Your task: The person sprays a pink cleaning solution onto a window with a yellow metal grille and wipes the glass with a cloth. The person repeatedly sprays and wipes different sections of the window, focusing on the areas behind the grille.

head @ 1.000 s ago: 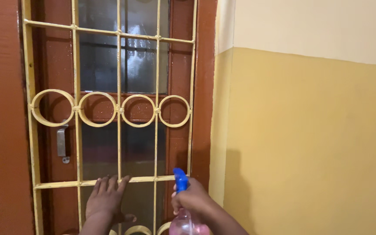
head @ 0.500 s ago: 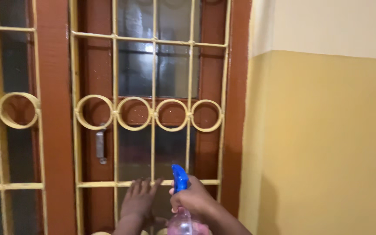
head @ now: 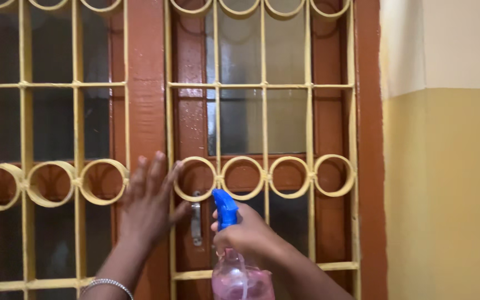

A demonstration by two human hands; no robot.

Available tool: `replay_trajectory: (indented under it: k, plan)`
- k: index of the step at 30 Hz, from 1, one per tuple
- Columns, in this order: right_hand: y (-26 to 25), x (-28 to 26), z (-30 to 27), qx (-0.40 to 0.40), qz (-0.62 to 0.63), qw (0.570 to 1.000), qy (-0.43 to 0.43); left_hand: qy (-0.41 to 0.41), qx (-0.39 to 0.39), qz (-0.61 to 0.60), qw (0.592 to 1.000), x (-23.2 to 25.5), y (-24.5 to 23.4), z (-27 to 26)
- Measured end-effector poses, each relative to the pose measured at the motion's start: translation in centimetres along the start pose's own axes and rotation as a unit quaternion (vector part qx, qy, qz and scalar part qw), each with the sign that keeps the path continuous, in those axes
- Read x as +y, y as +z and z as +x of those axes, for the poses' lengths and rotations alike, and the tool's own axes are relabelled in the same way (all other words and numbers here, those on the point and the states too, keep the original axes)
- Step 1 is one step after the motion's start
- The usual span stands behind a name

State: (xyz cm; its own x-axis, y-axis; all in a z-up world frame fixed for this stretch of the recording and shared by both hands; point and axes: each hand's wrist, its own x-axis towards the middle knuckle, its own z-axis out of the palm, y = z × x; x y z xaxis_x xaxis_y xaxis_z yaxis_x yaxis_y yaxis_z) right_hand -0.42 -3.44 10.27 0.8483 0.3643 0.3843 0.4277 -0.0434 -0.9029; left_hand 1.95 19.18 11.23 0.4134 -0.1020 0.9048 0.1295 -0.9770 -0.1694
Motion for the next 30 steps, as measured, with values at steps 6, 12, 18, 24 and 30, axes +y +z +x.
replay_trajectory:
  k: [6,12,18,24,30]
  plan:
    - [5.7,-1.7,2.2,0.040,-0.052,0.997,-0.043,-0.058,-0.197,0.003,0.979,-6.8,-3.5,3.0]
    - [8.7,-4.2,4.8,0.036,0.027,0.993,-0.114,-0.008,-0.255,0.034,0.966,-8.8,-5.1,2.7]
    - [9.9,-8.6,5.6,0.075,0.064,0.993,-0.068,0.008,-0.232,0.018,0.972,-10.5,-6.4,5.3]
    - [10.0,-11.7,7.9,0.102,-0.073,0.986,-0.109,0.000,-0.201,0.016,0.979,-12.7,-8.0,10.7]
    - [9.5,-14.5,10.8,0.076,-0.016,0.986,-0.144,-0.023,-0.151,-0.003,0.988,-15.5,-9.1,15.1]
